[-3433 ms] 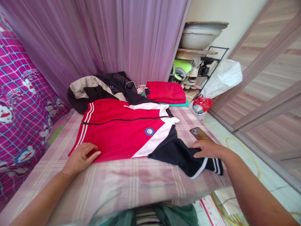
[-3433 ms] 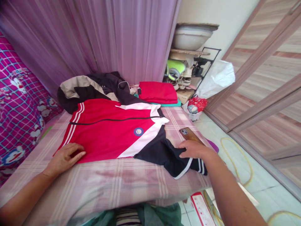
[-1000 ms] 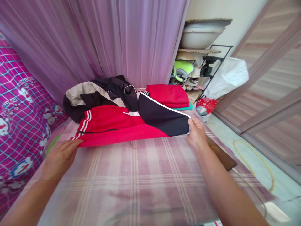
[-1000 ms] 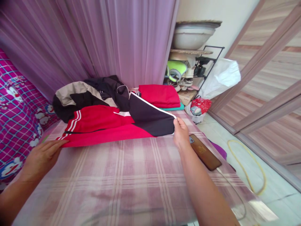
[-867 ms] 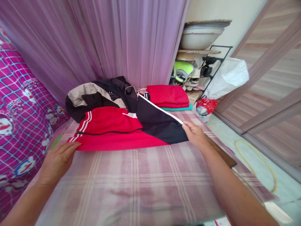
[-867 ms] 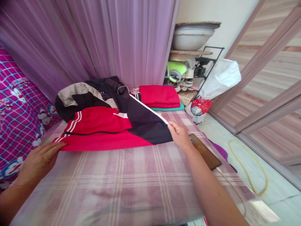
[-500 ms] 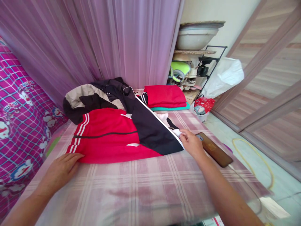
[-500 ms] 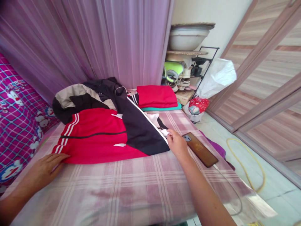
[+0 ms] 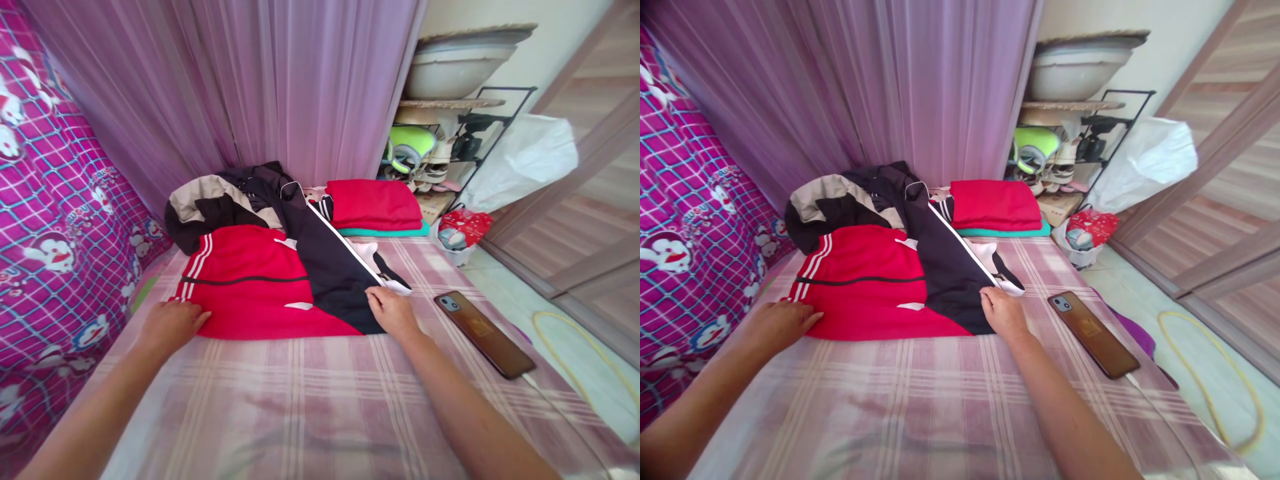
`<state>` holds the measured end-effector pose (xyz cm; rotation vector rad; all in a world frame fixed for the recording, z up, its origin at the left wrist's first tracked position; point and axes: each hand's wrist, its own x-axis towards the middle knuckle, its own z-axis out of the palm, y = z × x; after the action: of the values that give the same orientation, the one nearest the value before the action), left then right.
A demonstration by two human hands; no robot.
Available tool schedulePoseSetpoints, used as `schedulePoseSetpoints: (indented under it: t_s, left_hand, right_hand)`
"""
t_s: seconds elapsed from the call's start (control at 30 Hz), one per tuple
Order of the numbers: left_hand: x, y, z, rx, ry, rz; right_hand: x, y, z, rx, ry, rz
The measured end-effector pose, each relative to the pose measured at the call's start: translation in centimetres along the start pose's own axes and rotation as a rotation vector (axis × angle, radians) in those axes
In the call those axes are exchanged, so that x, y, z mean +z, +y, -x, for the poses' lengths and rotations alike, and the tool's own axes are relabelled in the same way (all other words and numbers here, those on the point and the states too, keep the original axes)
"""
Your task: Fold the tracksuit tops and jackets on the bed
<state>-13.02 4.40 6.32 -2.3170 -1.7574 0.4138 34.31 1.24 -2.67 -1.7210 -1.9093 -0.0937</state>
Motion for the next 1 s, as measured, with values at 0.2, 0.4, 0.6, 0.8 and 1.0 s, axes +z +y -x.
schedulePoseSetpoints:
  t_s: [0.2,0.4,0.6,0.8,1.0]
  left_hand:
    - [0.0,4.4,-1.4,0.091,0.309,0.232]
    - [2.8,4.3,-2.7,0.139,0.257,0.373]
    - [3.9,0.6,-1.9,0.070,0.280,0.283]
    - [1.9,-1.2,-1.5,0.212,0.174,0.245]
    - [1.0,-2.2,-1.7,0.195,0.013,0.222]
  right_hand:
    - [-0.4,-0.5,0.1,0.028,-0.019,0.041]
    - [-0.5,-1.3,0.5,-0.002,-0.034,0.032]
    - [-0.2,-1.4,0.8,0.021,0.004,0.069]
    - [0.0,-2.3,1.1,-0.059,0.015,-0.018]
    - [0.7,-1.9,1.0,-0.011,0.012,-0.009]
